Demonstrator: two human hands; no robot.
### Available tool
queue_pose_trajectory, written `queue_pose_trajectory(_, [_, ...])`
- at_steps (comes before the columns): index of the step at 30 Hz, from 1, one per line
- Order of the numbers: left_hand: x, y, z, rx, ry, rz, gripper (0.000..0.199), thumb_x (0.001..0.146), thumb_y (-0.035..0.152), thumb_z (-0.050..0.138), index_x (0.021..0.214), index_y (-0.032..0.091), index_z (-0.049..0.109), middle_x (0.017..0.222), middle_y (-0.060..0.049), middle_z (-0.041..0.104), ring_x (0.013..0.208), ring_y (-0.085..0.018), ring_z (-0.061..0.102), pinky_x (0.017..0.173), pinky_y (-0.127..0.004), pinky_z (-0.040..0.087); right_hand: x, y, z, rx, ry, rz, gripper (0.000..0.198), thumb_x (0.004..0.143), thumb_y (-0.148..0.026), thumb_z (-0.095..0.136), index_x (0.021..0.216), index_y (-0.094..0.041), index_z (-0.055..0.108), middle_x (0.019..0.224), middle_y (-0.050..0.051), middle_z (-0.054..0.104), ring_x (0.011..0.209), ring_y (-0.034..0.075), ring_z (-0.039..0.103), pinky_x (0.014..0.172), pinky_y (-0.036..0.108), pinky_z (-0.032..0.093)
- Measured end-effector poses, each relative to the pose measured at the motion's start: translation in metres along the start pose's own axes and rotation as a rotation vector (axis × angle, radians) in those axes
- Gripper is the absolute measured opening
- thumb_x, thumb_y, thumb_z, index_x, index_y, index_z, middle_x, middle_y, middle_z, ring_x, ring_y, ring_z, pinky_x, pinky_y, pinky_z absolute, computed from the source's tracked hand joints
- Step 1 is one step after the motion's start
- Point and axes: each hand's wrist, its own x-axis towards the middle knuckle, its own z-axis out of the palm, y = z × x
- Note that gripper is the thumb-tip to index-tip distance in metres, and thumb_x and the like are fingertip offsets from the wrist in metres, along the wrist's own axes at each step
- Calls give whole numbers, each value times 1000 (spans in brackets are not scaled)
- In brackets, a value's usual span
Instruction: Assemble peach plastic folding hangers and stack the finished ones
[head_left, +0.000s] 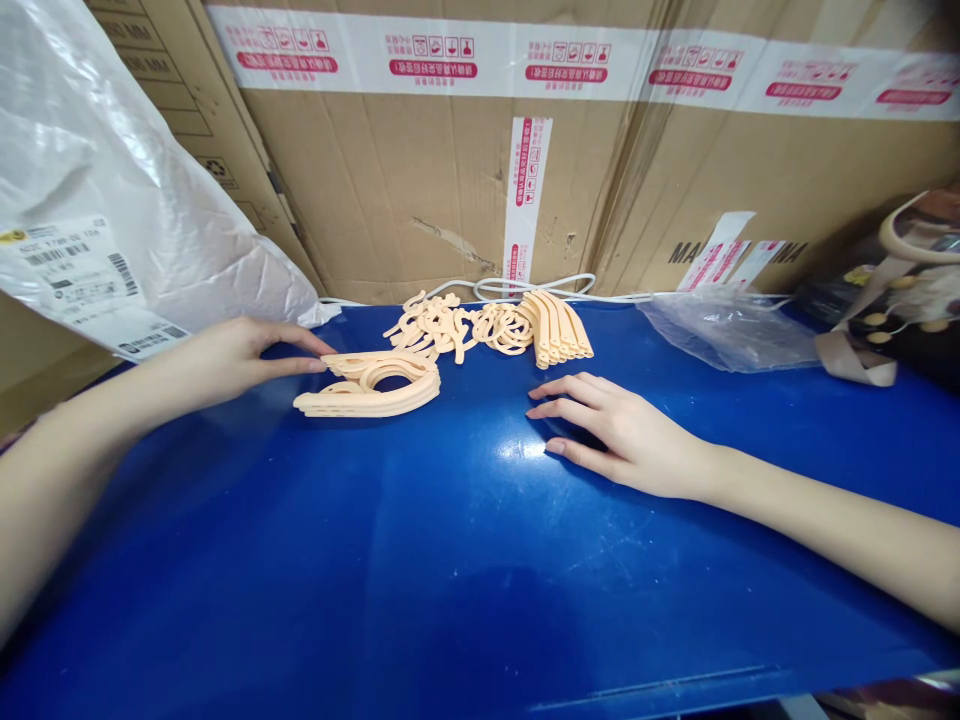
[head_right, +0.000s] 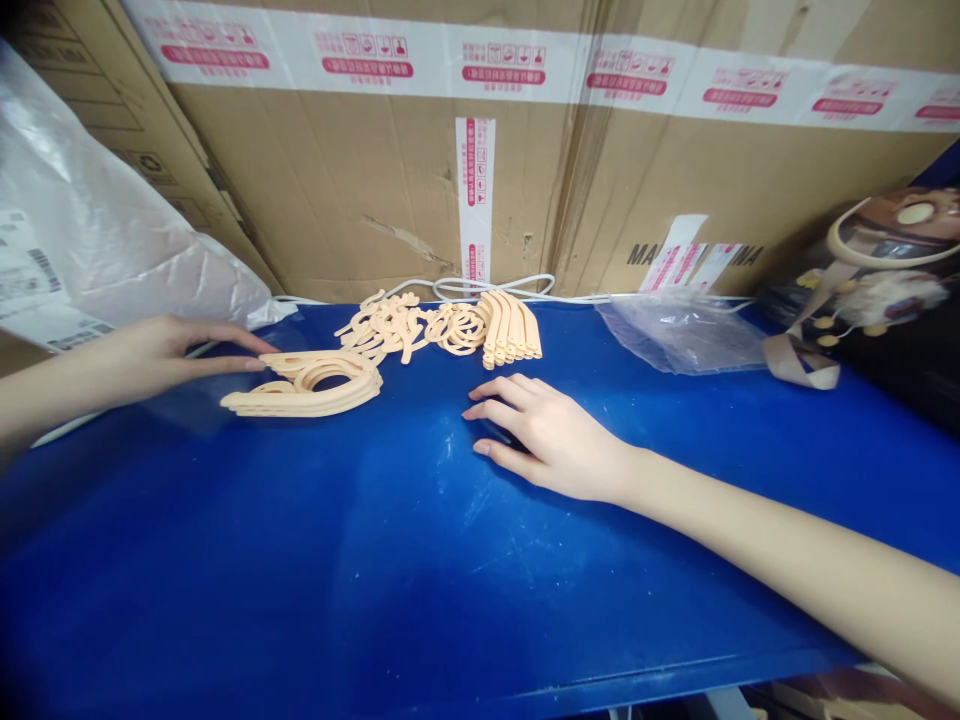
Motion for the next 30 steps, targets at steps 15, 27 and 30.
queue_pose_trajectory(15, [2, 6, 1, -38, -5, 6, 72, 61, 85, 47, 93, 25, 71, 103, -1, 73, 94, -26, 64, 92, -34, 46, 0, -1, 0, -3, 5, 0, 31, 96, -36, 45, 119, -21, 57, 128, 10, 55, 114, 24, 53, 97, 44, 44])
queue_pose_trajectory(27, [2, -2, 1, -41, 5, 59, 65, 70, 78, 48, 101, 25, 69, 111, -1, 70, 104, -26, 61, 99, -34, 42, 1, -1, 0, -2, -4, 4, 31, 96, -36, 45, 120, -20, 57, 128, 10, 55, 114, 23, 52, 98, 42, 43])
queue_pose_trajectory(30, [1, 7, 2, -45, 8, 40, 64, 67, 77, 51, 101, 25, 68, 114, 0, 69, 106, -26, 61, 98, -33, 42, 0, -1, 0, -6, -5, 8, 31, 96, -36, 45, 120, -20, 57, 128, 9, 54, 114, 22, 52, 98, 42, 42])
